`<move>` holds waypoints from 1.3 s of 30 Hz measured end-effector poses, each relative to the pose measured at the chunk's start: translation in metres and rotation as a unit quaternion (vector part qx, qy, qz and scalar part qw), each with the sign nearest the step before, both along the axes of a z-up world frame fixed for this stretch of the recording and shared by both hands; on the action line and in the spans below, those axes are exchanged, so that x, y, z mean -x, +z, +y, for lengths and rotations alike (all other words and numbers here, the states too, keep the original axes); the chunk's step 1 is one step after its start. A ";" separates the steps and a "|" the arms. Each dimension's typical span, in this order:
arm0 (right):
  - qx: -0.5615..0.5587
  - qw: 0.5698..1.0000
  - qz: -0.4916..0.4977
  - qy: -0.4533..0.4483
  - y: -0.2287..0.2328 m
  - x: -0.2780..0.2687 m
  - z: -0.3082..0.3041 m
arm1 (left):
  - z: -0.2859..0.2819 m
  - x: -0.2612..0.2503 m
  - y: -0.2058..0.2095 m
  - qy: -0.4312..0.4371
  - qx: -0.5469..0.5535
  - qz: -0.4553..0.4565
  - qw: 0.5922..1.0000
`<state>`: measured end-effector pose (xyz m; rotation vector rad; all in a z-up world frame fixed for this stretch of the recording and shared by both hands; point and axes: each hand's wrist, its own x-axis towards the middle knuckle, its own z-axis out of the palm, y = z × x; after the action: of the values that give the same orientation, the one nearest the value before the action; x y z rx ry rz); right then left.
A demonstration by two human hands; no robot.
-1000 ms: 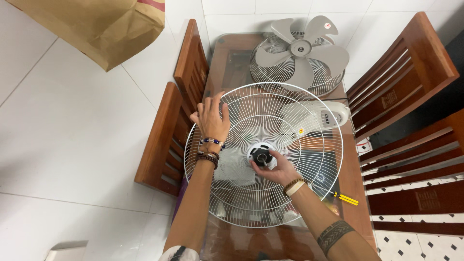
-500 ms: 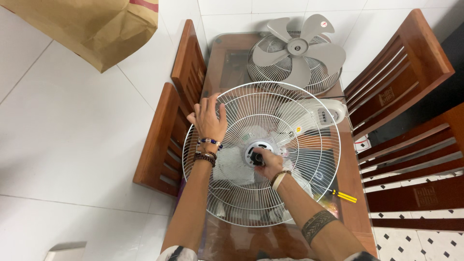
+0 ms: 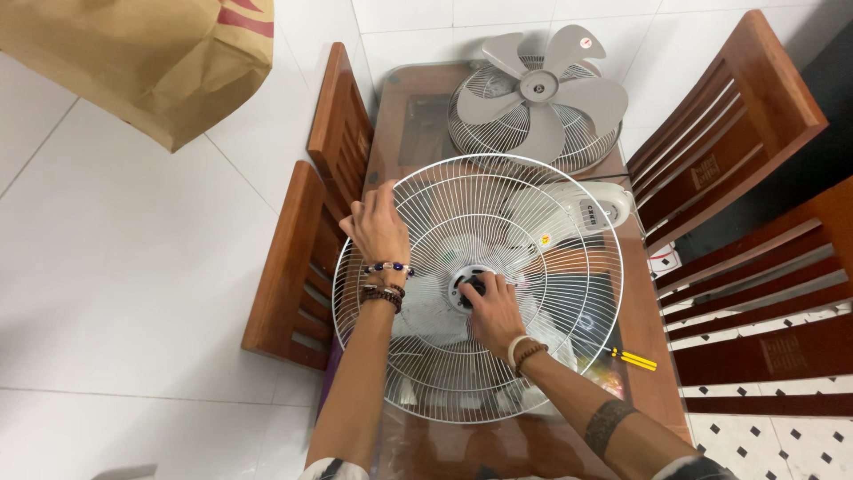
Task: The person disassembles a table fan by removing the front grille, fan blades, and motor housing. They use a screwdriver to loosen screws and separate components, placing them on the table.
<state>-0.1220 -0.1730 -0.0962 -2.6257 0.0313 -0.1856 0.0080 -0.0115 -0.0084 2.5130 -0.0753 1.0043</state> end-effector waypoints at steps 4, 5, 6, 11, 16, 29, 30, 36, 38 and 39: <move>-0.312 0.932 0.117 -0.143 0.021 0.009 -0.006 | 0.000 -0.003 0.001 -0.001 0.001 -0.002 1.000; -0.468 0.830 0.191 -0.238 0.022 0.005 -0.004 | 0.001 -0.002 0.001 -0.004 0.005 -0.002 1.000; -0.600 0.687 0.257 -0.319 0.022 0.000 -0.003 | 0.001 -0.002 0.001 -0.008 0.008 -0.002 1.000; -0.843 0.284 0.300 -0.344 -0.010 -0.029 -0.014 | 0.002 -0.001 0.004 -0.009 0.015 -0.005 1.000; -0.808 0.389 0.297 -0.327 -0.052 -0.047 -0.015 | 0.001 0.001 0.005 -0.007 0.015 0.015 1.000; -0.114 0.974 0.157 -0.119 0.049 -0.001 0.010 | 0.003 0.000 0.006 -0.005 -0.005 0.019 1.000; -0.101 0.975 0.165 -0.107 0.053 -0.001 0.011 | 0.002 -0.001 0.006 -0.004 -0.001 0.026 1.000; 0.131 0.989 0.044 0.044 0.016 -0.001 0.011 | 0.002 -0.002 0.004 -0.004 0.011 0.011 1.000; 0.177 0.977 0.006 0.115 -0.002 -0.005 0.000 | 0.003 -0.002 0.003 -0.005 0.010 0.014 1.000; 0.199 0.968 -0.014 0.151 -0.009 -0.005 -0.006 | 0.003 -0.003 0.003 -0.004 0.010 0.021 1.000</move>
<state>-0.1169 -0.1788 -0.1050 -2.9802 -0.4574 -0.1315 0.0107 -0.0087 -0.0052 2.5115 -0.0620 0.9438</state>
